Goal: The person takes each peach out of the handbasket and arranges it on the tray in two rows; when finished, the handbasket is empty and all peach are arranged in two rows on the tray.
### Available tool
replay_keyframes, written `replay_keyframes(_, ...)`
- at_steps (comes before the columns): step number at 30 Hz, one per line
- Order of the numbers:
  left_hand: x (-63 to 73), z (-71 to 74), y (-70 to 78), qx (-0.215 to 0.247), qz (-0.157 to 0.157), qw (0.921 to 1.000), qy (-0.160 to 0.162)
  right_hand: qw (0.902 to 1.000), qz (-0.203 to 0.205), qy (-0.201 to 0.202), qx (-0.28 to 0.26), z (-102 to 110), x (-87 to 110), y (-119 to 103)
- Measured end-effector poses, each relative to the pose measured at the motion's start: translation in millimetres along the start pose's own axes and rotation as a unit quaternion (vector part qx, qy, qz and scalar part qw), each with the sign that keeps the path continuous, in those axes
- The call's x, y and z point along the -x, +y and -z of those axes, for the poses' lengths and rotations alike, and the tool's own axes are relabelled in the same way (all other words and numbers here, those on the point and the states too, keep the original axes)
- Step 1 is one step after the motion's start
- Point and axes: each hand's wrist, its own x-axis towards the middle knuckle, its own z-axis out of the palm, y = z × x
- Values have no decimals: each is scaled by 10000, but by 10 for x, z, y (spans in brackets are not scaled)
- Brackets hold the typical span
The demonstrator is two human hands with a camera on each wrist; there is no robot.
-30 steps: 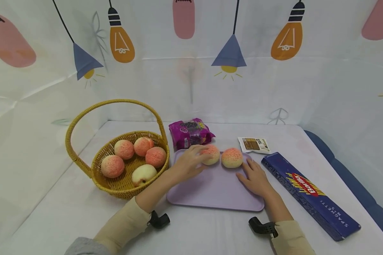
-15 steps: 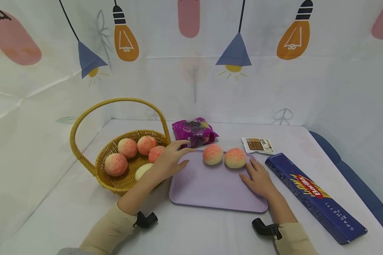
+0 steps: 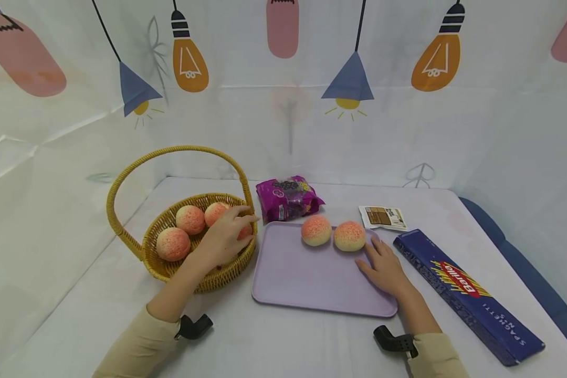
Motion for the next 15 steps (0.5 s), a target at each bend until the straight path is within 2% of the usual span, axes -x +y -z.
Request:
replay_keyframes(7,229,77,-167,116,723,9970,-255,9994,264,203,86,12,-3,8)
replay_keyframes(13,376,152,-221,461,1581,9850,-514,9995,253,190,98,4,-2,12)
replay_keyframes(15,413,180,-237,506,1635,9835,-590,9995,240,177,88,1,0,5)
